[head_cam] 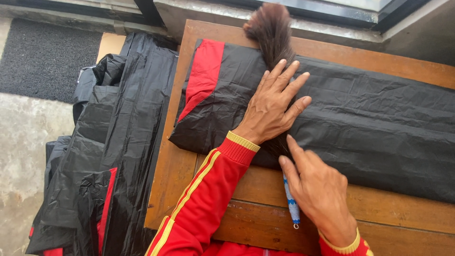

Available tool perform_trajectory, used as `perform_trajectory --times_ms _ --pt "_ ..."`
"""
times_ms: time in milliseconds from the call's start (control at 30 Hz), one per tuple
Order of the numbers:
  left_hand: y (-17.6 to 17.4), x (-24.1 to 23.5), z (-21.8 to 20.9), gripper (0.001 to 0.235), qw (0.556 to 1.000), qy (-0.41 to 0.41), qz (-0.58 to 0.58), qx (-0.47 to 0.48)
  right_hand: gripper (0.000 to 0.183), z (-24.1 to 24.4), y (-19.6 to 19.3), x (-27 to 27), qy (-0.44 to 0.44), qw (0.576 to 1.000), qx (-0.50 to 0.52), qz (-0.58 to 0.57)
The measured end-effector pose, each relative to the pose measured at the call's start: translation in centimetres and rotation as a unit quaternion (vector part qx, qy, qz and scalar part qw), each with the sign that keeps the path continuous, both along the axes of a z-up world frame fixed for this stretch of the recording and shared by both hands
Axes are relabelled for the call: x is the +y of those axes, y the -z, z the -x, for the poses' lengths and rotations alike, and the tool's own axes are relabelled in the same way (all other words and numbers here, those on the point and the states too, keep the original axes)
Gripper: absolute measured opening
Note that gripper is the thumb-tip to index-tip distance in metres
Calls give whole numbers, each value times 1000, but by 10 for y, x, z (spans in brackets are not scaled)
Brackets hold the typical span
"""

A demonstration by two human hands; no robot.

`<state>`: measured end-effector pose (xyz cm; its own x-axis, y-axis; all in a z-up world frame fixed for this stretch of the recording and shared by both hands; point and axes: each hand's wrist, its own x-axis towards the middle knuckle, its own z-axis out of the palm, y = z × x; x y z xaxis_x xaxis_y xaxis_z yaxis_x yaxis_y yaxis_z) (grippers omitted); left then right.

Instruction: The person uses a feather duster to clean the surface of a black cargo bag placed on a wooden table. They repeatedly brush the bag, smooth it with their hands, and flip it over to clean different sides.

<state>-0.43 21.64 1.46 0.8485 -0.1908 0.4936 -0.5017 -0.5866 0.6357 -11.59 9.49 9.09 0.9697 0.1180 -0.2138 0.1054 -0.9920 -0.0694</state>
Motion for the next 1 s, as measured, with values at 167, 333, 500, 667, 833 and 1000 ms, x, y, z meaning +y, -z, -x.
perform_trajectory --times_ms 167,333,500,667,833,1000 --pt "7 -5 -1 42 994 -10 -101 -31 37 -31 6 -5 -92 982 -159 -43" --pt "7 -6 2 29 991 -64 -102 -56 15 -72 35 -14 -88 944 -256 -186" --pt "2 8 5 45 985 -85 -149 -27 38 -98 39 -8 -62 944 -225 -234" --pt "12 52 -3 51 987 -33 -156 -20 54 -103 61 -11 -72 949 -234 -200" --pt "1 108 -3 49 946 -112 -303 -18 44 -99 56 -6 -114 954 -257 -107" --pt "4 111 -2 63 940 -153 -296 74 44 -99 52 -6 -130 955 -237 -119"
